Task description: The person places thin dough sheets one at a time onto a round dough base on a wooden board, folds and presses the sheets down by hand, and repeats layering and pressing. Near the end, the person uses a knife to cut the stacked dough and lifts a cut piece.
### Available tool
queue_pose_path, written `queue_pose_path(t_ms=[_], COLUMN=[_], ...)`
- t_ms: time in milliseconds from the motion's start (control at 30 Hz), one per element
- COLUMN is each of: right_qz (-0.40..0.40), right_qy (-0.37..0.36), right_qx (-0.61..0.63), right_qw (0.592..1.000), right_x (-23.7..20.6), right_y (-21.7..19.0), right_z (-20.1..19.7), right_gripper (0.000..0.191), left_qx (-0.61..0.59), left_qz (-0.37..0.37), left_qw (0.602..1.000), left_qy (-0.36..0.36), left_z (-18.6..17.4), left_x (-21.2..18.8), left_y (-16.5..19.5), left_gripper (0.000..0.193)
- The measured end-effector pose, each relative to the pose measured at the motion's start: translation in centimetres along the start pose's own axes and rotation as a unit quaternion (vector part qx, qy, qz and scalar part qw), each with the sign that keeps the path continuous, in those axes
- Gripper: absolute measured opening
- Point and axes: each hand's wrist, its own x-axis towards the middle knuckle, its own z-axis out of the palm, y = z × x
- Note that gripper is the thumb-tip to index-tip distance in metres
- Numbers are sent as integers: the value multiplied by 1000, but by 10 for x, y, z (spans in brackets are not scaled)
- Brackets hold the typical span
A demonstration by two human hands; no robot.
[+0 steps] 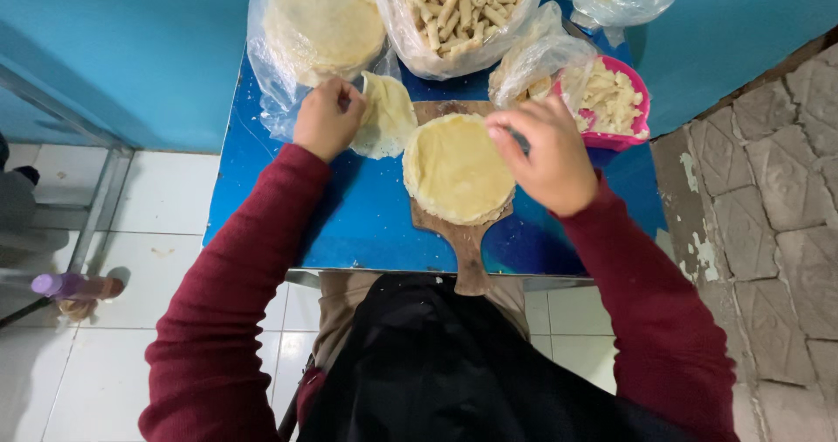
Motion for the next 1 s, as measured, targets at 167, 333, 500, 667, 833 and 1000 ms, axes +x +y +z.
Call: queue_pose_path(t_ms=[167,333,500,667,833,1000], right_qz=[-25,-25,40,133,117,95], right_qy=[31,24,2,-38,-33,-18], right_qx=[-25,-26,93,250,235,211], right_qw=[999,999,995,958,964,973], right_x=[32,29,20,16,13,19], right_y=[10,18,29,30,23,12], right_z=[44,65,56,51,50,45], right_gripper=[8,8,7,7,6,9], left_qx=[-59,-243,-400,-302,-321,-356], left_qz=[-16,-67,-118,-73,-35,-83], left_qw=[998,967,909,950,944,927], left_qy=[33,28,-2,-27,-61,-83], left_z=[6,7,15,9,6,3], left_x=[-1,1,2,-9,-14,-15], left_y=[10,4,5,10,5,3], left_gripper=[20,17,14,32,30,22])
